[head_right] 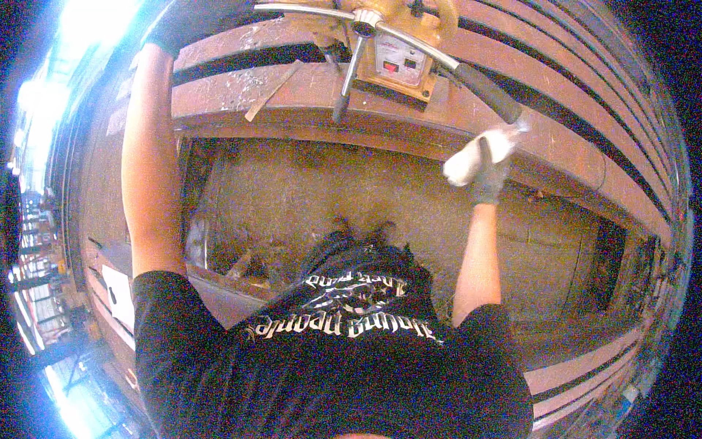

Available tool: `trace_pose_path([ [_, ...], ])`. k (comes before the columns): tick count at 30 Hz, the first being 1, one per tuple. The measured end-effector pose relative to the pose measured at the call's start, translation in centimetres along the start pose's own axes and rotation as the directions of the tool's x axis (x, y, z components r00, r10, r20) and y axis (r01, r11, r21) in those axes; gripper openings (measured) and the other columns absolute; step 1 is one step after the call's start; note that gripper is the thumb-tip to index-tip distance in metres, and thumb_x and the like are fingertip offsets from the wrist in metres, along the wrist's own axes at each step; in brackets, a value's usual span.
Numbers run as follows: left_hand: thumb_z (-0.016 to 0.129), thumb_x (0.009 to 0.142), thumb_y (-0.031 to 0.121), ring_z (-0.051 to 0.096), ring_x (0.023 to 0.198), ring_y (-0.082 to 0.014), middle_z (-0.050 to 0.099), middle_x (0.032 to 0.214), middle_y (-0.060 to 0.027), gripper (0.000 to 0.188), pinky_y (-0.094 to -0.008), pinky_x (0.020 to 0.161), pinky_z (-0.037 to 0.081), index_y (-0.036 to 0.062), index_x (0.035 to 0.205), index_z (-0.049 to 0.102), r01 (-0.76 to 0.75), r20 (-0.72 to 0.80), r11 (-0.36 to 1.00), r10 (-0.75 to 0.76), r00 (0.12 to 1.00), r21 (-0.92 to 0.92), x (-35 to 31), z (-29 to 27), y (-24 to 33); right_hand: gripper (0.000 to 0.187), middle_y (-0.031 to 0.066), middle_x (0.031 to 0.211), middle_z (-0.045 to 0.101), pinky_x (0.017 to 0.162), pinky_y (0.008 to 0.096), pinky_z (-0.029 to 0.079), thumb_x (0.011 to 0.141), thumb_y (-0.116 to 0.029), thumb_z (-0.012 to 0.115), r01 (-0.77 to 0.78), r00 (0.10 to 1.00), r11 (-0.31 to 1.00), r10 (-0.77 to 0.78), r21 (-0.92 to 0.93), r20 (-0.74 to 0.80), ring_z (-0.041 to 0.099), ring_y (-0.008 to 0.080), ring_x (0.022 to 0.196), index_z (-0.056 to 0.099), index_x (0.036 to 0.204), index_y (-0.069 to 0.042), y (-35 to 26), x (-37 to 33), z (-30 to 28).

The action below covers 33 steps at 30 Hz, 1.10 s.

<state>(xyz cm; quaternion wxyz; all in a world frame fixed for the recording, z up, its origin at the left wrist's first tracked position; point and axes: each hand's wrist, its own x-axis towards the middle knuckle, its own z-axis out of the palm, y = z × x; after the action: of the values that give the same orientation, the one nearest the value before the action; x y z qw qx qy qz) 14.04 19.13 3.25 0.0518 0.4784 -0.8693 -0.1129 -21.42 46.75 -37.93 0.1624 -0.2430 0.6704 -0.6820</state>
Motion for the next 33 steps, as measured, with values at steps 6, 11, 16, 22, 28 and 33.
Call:
trace_pose_path([
  [6,0.069,0.090,0.055,0.067,0.061,-0.0218,0.071,0.068,-0.0124,0.055,-0.0367,0.063,0.052,0.0025,0.075,0.076,-0.075,-0.023,0.990,0.078,0.997,0.121,0.2,0.3,0.0,0.056,0.0056,0.125,0.065,0.095,0.0347,0.054,0.095,-0.027,0.073,-0.354,0.880,0.928,0.287,0.120,0.378,0.064,0.0174,0.108,0.054,0.143,-0.004,-2.9,-13.4,9.3],
  [11,0.078,0.079,0.056,0.071,0.072,-0.0291,0.074,0.079,-0.0124,0.046,-0.0406,0.068,0.054,0.0097,0.084,0.078,-0.393,-0.193,0.820,0.502,0.843,0.416,0.4,2.0,-2.3,0.046,0.0065,0.093,0.073,0.069,0.0367,0.059,0.087,-0.039,0.083,-0.652,0.596,0.758,0.538,-0.033,0.596,0.071,0.0197,0.077,0.068,0.117,-0.008,-5.8,-17.2,15.0],
  [16,0.076,0.081,0.050,0.070,0.074,-0.0327,0.073,0.081,-0.0110,0.034,-0.0438,0.068,0.055,0.0171,0.090,0.079,-0.468,-0.221,0.720,0.637,0.738,0.512,1.2,2.4,-4.7,0.050,0.0086,0.091,0.074,0.069,0.0369,0.059,0.087,-0.046,0.082,-0.690,0.476,0.706,0.607,-0.158,0.636,0.071,0.0209,0.075,0.071,0.112,-0.004,-9.4,-17.8,19.7],
  [22,0.072,0.084,0.051,0.070,0.072,-0.0325,0.073,0.080,-0.0105,0.035,-0.0435,0.064,0.055,0.0174,0.090,0.078,-0.470,-0.294,0.723,0.657,0.694,0.506,1.4,2.9,-5.0,0.053,0.0085,0.093,0.074,0.069,0.0352,0.059,0.088,-0.046,0.082,-0.709,0.511,0.687,0.655,-0.158,0.557,0.071,0.0190,0.076,0.070,0.114,-0.001,-10.3,-18.0,23.0],
  [28,0.070,0.084,0.053,0.070,0.071,-0.0329,0.072,0.077,-0.0108,0.038,-0.0443,0.063,0.054,0.0163,0.084,0.078,-0.500,-0.325,0.710,0.686,0.651,0.495,1.9,3.2,-5.4,0.054,0.0090,0.092,0.074,0.068,0.0351,0.059,0.085,-0.046,0.085,-0.800,0.476,0.596,0.697,-0.065,0.536,0.071,0.0201,0.075,0.072,0.111,-0.001,-7.9,-18.5,24.4],
  [33,0.071,0.082,0.053,0.070,0.070,-0.0338,0.070,0.073,-0.0130,0.041,-0.0449,0.063,0.054,0.0129,0.078,0.076,-0.460,-0.331,0.730,0.657,0.677,0.506,1.8,3.5,-5.8,0.054,0.0092,0.097,0.074,0.070,0.0342,0.059,0.088,-0.046,0.082,-0.761,0.497,0.643,0.665,-0.089,0.557,0.072,0.0188,0.078,0.070,0.115,0.000,-10.3,-18.7,24.5],
])
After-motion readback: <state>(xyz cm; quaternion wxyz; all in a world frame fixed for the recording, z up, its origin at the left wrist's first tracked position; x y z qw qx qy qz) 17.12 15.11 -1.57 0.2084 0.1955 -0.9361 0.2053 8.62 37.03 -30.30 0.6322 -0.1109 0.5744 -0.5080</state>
